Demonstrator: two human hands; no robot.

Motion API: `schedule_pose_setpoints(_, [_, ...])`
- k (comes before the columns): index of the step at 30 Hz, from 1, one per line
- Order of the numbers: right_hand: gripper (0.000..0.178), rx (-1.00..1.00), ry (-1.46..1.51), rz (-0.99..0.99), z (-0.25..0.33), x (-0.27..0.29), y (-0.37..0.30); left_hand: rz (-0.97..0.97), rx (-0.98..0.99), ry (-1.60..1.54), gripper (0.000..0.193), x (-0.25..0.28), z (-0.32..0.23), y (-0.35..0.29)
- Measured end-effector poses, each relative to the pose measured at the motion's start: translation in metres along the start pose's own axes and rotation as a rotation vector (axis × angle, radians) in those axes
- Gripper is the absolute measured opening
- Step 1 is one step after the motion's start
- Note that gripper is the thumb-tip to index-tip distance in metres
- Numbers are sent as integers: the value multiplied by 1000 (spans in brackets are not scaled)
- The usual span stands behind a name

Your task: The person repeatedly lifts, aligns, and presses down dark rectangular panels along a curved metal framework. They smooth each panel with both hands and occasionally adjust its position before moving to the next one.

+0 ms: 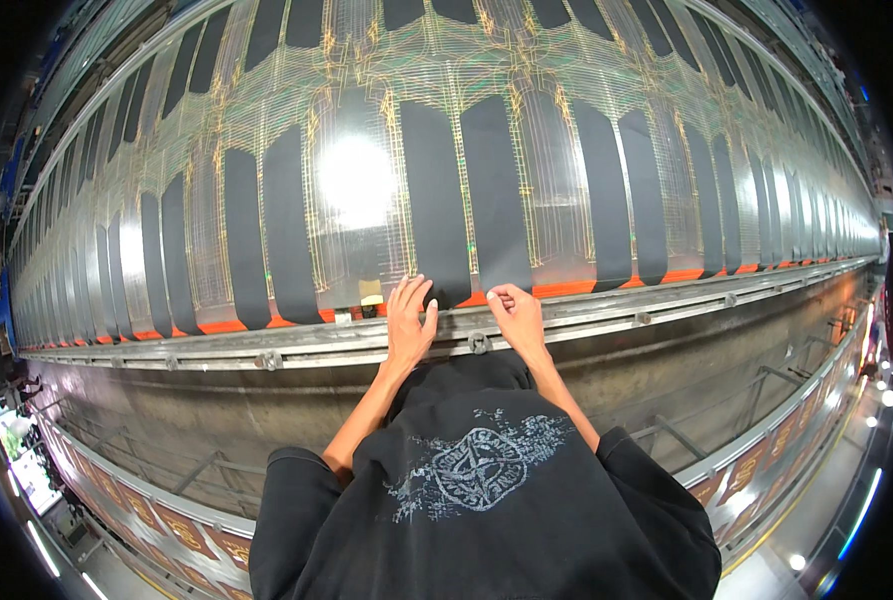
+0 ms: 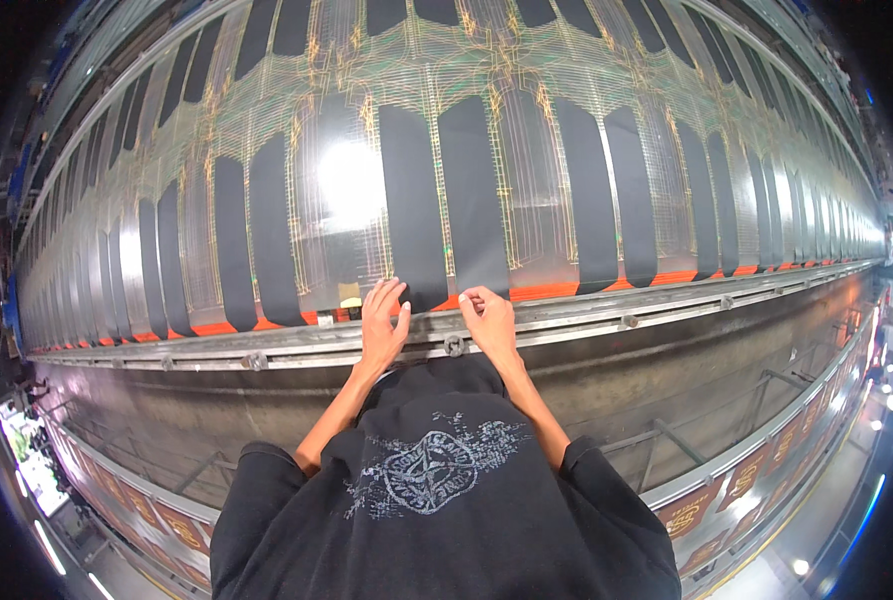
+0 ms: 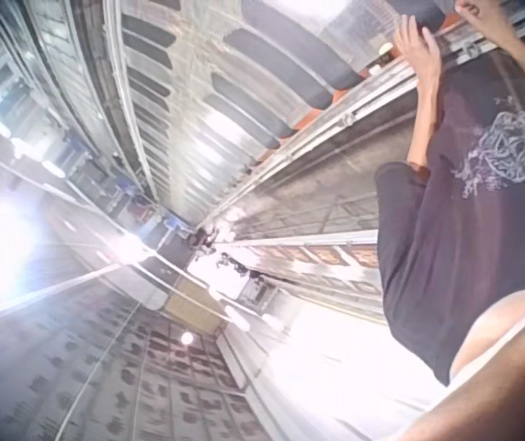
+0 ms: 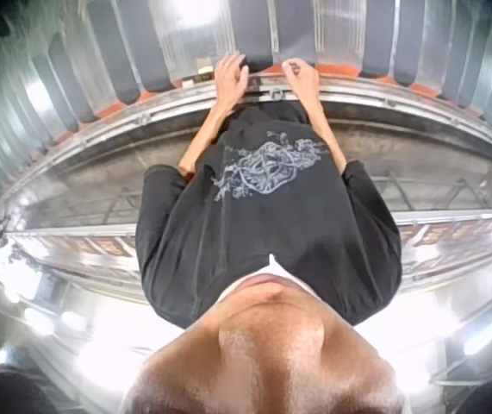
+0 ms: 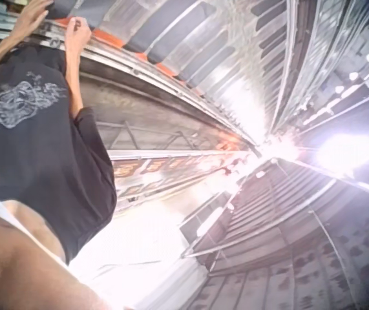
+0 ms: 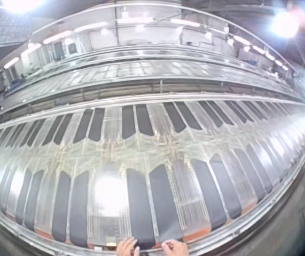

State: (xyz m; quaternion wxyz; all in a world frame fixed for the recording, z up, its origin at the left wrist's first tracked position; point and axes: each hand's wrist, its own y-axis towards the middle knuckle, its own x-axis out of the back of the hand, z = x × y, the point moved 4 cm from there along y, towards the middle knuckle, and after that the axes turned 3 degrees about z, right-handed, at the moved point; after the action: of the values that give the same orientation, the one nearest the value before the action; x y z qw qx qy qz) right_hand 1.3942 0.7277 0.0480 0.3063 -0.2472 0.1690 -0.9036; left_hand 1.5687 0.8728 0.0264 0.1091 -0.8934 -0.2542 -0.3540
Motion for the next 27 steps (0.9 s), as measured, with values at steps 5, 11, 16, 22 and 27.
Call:
schedule_pose_setpoints(5, [19, 309, -385, -274, 20, -6, 18, 143, -115, 382, 70, -17, 10, 51])
schedule_pose_setpoints(11, [22, 247, -515, 2, -6, 4, 25, 272, -260, 454, 82, -38, 37, 180])
schedule_pose_setpoints(16, [32, 247, -531, -32, -11, 10, 13, 203, -436, 512, 77, -49, 42, 314])
schedule_pose_setpoints(22, [26, 244, -601, 44, -13, 12, 22, 235, -537, 528, 74, -51, 43, 354])
schedule_pose_setpoints(27, [24, 274, -611, 100, -18, 19, 23, 175, -486, 617, 70, -62, 40, 343])
